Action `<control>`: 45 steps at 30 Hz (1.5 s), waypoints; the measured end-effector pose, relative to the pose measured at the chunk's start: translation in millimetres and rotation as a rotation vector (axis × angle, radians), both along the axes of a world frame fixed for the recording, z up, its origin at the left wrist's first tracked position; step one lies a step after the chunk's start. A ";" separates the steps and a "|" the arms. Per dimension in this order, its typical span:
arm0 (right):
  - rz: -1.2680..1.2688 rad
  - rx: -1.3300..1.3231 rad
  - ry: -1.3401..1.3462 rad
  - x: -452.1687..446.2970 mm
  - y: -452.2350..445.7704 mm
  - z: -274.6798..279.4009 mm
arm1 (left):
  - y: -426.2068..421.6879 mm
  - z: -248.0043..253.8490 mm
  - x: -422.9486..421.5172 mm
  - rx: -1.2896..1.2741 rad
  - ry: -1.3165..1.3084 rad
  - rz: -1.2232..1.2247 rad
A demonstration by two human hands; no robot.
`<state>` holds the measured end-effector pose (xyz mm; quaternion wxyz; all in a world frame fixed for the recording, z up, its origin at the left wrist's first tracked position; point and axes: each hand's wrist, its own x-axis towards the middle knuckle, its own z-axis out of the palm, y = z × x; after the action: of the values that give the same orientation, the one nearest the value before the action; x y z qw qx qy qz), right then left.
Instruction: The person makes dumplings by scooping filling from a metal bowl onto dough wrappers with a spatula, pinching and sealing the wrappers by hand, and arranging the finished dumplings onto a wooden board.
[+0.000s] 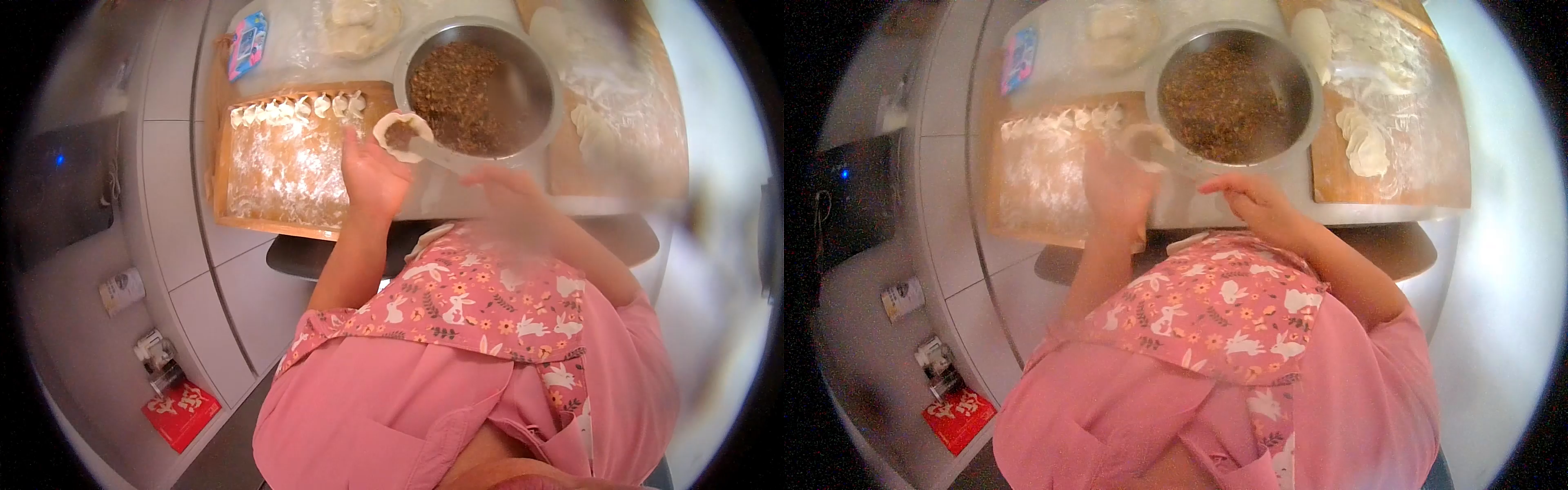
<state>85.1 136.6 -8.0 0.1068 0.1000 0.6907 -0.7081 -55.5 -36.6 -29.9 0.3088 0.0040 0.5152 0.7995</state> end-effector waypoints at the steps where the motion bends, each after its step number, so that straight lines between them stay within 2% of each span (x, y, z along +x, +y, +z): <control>1: 0.056 0.053 0.126 6.3 6.8 -8.8 | -0.5 0.6 -3.7 0.001 0.007 0.005; 3: 0.113 0.107 0.253 6.0 9.9 -8.0 | -1.2 4.1 -6.6 -0.009 0.036 -0.039; 4: 0.064 0.409 0.368 1.5 9.0 0.9 | 0.3 6.5 -5.9 -0.020 0.061 -0.084; 6: 0.006 0.723 0.469 -9.3 6.3 15.8 | 6.6 12.9 -1.4 -0.048 0.127 -0.212; 8: 0.014 0.861 0.519 -20.8 5.4 20.8 | 13.9 19.2 4.9 -0.111 0.227 -0.351; 10: -0.058 0.892 0.591 -26.6 3.2 7.2 | 20.5 21.6 12.5 -0.193 0.330 -0.453; 12: -0.086 0.822 0.575 -31.7 3.5 0.8 | 25.0 16.8 19.9 -0.224 0.334 -0.502; 14: -0.179 0.734 0.491 -36.0 0.4 -4.5 | 28.6 6.7 28.7 -0.081 0.103 -0.459; 15: -0.272 0.645 0.405 -37.4 -0.5 -5.8 | 30.2 11.6 31.4 -0.081 0.101 -0.460; 17: -0.283 0.583 0.375 -38.9 1.0 -1.5 | 32.5 26.6 37.1 -0.027 -0.109 -0.411; 20: -0.322 0.436 0.321 -40.1 2.9 -0.8 | 33.1 27.8 37.2 -0.024 -0.175 -0.396; 21: -0.350 0.348 0.298 -39.8 3.6 -1.5 | 31.9 24.4 36.5 -0.025 -0.176 -0.397; 22: -0.351 0.348 0.297 -36.8 6.7 -0.5 | 29.4 18.2 35.1 -0.053 0.043 -0.433; 24: -0.322 0.529 0.401 -28.5 15.7 2.6 | 27.5 16.7 33.8 -0.082 0.262 -0.465; 28: -0.147 0.505 0.452 -22.1 14.8 -6.4 | 27.6 29.2 37.3 0.185 0.043 -0.356; 30: -0.069 0.276 0.506 -27.7 6.4 -6.9 | 28.4 28.7 37.5 0.239 -0.020 -0.376; 31: -0.084 0.232 0.388 -29.3 1.7 1.3 | 28.8 25.3 36.8 0.247 0.096 -0.444; 33: -0.052 0.195 0.347 -34.8 0.5 10.5 | 29.6 20.1 37.3 0.254 0.214 -0.511; 35: -0.016 0.156 0.308 -36.5 -0.5 12.6 | 31.0 16.9 39.1 0.340 0.020 -0.439; 36: -0.017 0.141 0.271 -36.4 -1.3 13.1 | 31.5 20.6 39.2 0.340 0.022 -0.439; 38: -0.014 0.125 0.235 -36.7 -6.6 11.4 | 32.5 30.7 39.6 0.206 -0.134 -0.370; 39: -0.124 -0.047 0.197 -37.1 -13.4 7.8 | 31.6 28.3 40.4 0.205 -0.134 -0.368; 40: -0.234 -0.218 0.156 -37.8 -17.3 6.8 | 31.0 24.3 42.0 0.320 -0.171 -0.327; 41: -0.234 -0.218 0.156 -38.3 -14.9 11.6 | 31.5 22.2 43.6 0.435 -0.208 -0.285; 42: -0.185 -0.193 -0.016 -39.5 -10.1 22.6 | 32.5 23.6 47.2 0.435 -0.208 -0.285; 43: -0.135 -0.167 -0.187 -40.2 -7.5 28.5 | 33.8 26.1 52.9 0.250 0.123 -0.286; 44: -0.135 -0.167 -0.188 -39.6 -10.4 20.4 | 36.3 25.7 56.4 0.157 0.289 -0.290; 45: -0.161 -0.197 -0.061 -39.3 -16.9 8.9 | 38.8 25.2 59.9 0.057 0.451 -0.281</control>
<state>45.9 119.7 0.9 0.0797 0.1655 0.6042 -0.7754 4.4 2.1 -4.7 0.2940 0.2622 0.5425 0.7419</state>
